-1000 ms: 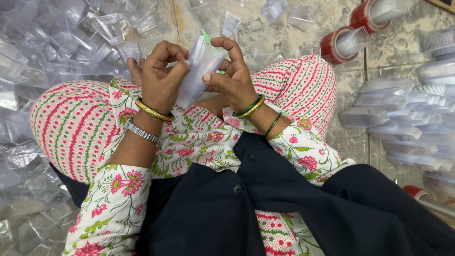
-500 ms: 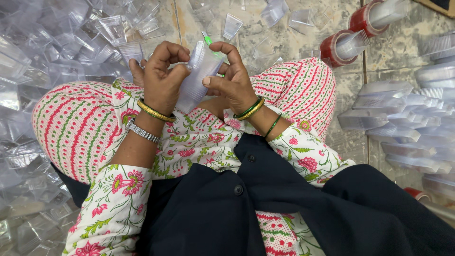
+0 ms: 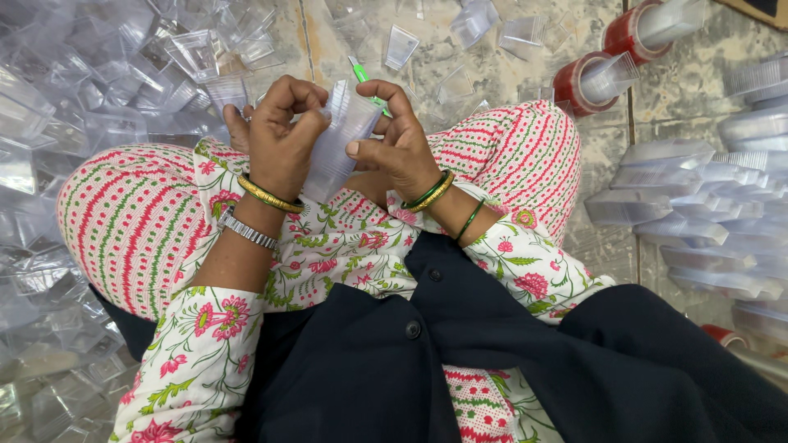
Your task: The person sits on the floor surrounded by piles of clear plastic cups and nests cups one into another to build stacks, occasionally picking up loose cups from the floor and setting finished stacks aside.
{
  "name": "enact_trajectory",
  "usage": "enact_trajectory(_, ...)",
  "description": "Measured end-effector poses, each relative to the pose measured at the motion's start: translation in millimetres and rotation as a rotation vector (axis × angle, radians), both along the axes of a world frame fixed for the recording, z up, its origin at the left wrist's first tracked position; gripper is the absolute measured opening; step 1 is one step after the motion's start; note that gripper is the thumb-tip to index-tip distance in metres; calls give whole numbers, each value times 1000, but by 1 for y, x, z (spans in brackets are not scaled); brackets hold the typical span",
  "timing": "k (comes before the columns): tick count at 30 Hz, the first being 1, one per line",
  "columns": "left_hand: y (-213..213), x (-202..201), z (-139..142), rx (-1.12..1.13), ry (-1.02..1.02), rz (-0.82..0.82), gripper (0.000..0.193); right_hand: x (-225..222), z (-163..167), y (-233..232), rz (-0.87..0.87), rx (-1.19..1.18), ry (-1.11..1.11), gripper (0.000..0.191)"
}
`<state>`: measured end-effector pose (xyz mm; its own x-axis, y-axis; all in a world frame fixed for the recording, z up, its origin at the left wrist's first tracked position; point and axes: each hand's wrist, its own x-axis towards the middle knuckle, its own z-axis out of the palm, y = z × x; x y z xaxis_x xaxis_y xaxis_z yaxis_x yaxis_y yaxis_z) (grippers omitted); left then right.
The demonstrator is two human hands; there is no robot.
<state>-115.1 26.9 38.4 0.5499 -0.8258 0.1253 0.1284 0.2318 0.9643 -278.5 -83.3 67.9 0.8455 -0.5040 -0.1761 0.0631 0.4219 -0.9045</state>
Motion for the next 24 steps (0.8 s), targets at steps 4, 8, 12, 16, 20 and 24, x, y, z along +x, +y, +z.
enact_trajectory(4, 1, 1, 1, -30, 35, -17, 11, 1, -1, 0, 11, 3, -7, 73)
enact_trajectory(8, 0, 2, 2, -45, 29, -21, 16, 1, -1, 0, 25, 7, 1, 73)
enact_trajectory(12, 2, 2, 5, -32, 20, -31, 16, 1, -1, 0, 28, 6, 12, 73)
enact_trajectory(16, 2, 0, 8, -20, -32, -13, 18, 0, -1, 1, 34, 19, -3, 74)
enact_trajectory(20, 1, -1, 8, 4, 58, -14, 18, -1, -2, 1, 42, 4, -22, 74)
enact_trajectory(24, 0, -2, 5, -55, -37, 4, 17, 0, -4, 1, 50, 0, -45, 74)
